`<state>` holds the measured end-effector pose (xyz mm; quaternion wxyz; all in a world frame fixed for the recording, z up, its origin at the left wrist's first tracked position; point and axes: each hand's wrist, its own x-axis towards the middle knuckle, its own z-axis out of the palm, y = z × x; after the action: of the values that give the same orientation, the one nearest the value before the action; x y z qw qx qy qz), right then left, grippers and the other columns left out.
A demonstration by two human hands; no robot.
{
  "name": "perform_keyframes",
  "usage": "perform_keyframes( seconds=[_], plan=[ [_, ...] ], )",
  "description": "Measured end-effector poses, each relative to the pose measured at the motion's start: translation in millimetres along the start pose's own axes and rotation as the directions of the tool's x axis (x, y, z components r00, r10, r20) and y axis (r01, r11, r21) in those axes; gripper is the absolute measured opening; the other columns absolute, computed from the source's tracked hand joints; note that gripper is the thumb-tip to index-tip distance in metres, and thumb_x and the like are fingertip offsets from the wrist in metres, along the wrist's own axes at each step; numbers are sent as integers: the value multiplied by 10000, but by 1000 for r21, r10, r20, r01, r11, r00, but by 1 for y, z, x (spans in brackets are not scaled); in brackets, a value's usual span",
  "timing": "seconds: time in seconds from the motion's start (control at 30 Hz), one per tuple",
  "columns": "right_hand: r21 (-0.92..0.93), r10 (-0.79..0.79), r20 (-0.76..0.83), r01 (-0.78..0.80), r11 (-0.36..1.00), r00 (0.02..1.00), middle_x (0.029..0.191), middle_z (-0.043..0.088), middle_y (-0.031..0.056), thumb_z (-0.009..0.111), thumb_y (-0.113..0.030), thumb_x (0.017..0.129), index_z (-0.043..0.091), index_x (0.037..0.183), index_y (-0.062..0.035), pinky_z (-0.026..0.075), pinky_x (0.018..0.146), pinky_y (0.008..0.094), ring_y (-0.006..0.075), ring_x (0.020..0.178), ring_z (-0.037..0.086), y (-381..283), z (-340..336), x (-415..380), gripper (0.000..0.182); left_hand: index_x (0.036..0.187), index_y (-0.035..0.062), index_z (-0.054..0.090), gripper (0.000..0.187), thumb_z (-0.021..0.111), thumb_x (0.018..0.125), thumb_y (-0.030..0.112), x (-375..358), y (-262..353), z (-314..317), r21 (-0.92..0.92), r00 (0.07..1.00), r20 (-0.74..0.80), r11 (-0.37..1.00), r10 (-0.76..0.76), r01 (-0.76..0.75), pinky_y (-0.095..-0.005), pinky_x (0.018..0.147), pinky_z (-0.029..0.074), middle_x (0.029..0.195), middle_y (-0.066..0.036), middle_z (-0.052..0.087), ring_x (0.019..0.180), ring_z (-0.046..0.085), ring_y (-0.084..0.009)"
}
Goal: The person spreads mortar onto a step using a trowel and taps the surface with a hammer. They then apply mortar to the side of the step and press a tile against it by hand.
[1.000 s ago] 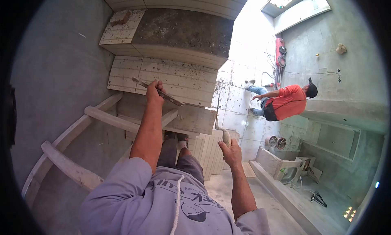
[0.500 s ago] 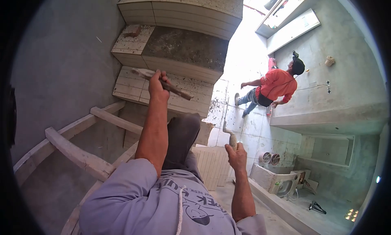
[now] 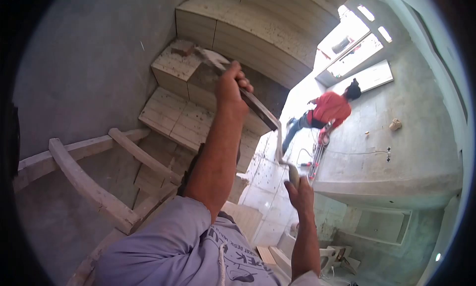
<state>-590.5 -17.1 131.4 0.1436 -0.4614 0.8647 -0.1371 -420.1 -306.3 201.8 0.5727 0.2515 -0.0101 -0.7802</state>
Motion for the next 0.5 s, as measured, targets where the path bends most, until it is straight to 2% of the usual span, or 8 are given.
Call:
perform_keyframes(
  seconds=[0.03, 0.1, 0.13, 0.2, 0.23, 0.3, 0.37, 0.5],
  plan=[
    [-30, 13, 72, -11, 999, 997, 751, 628, 249, 688, -380, 798, 517, 886, 9, 469, 645, 499, 439, 724, 622, -16, -2, 21, 434, 725, 155, 459, 233, 599, 903, 215, 10, 0, -13, 0, 1000, -27, 1000, -9, 9, -258, 473, 363, 614, 53, 404, 496, 394, -68],
    [-100, -93, 111, 104, 989, 989, 778, 634, 237, 681, -383, 808, 511, 938, -9, 474, 656, 490, 422, 739, 629, -39, 3, 61, 431, 696, 175, 433, 263, 593, 900, 221, 33, 14, -28, -19, 962, -255, 994, 102, -110, -262, 484, 369, 595, 63, 393, 489, 387, -69],
    [-94, -88, 115, 99, 991, 989, 778, 634, 237, 681, -383, 808, 511, 938, -9, 474, 656, 490, 422, 739, 629, -47, 9, 83, 431, 693, 178, 428, 264, 589, 898, 219, 46, 19, -42, -24, 946, -294, 988, 136, -150, -264, 488, 370, 595, 66, 390, 491, 387, -67],
    [-57, -287, 160, 299, 953, 944, 802, 640, 226, 675, -385, 816, 502, 976, -27, 479, 665, 479, 408, 758, 636, -61, 19, 129, 428, 686, 180, 419, 270, 582, 898, 215, 64, 30, -65, -10, 916, -347, 976, 200, -217, -269, 497, 374, 593, 68, 380, 498, 389, -67],
    [-72, -312, 190, 330, 941, 931, 829, 644, 220, 668, -379, 821, 500, 970, -26, 483, 682, 476, 398, 779, 639, -67, 27, 154, 418, 682, 179, 415, 274, 578, 899, 214, 68, 37, -72, 11, 903, -363, 970, 228, -241, -270, 501, 378, 592, 67, 374, 504, 390, -68],
    [-155, -256, 271, 305, 940, 928, 824, 646, 220, 647, -397, 835, 499, 965, -20, 482, 708, 481, 399, 794, 640, -80, 49, 201, 426, 684, 176, 414, 272, 577, 898, 212, 80, 48, -89, 54, 882, -392, 963, 263, -263, -269, 501, 382, 597, 68, 373, 508, 391, -69],
    [-162, -197, 279, 249, 955, 940, 829, 648, 227, 624, -422, 846, 495, 981, -13, 479, 726, 484, 400, 810, 641, -90, 76, 241, 449, 686, 173, 414, 269, 576, 898, 210, 92, 58, -97, 90, 856, -420, 953, 300, -290, -268, 500, 385, 602, 69, 372, 512, 391, -70],
    [-129, -241, 300, 290, 948, 923, 844, 644, 257, 604, -440, 860, 482, 1007, -18, 481, 733, 493, 412, 817, 646, -146, 85, 291, 463, 705, 158, 426, 249, 577, 899, 198, 113, 81, -94, -16, 832, -455, 932, 316, -363, -251, 504, 384, 626, 71, 385, 523, 394, -65]
  ],
)
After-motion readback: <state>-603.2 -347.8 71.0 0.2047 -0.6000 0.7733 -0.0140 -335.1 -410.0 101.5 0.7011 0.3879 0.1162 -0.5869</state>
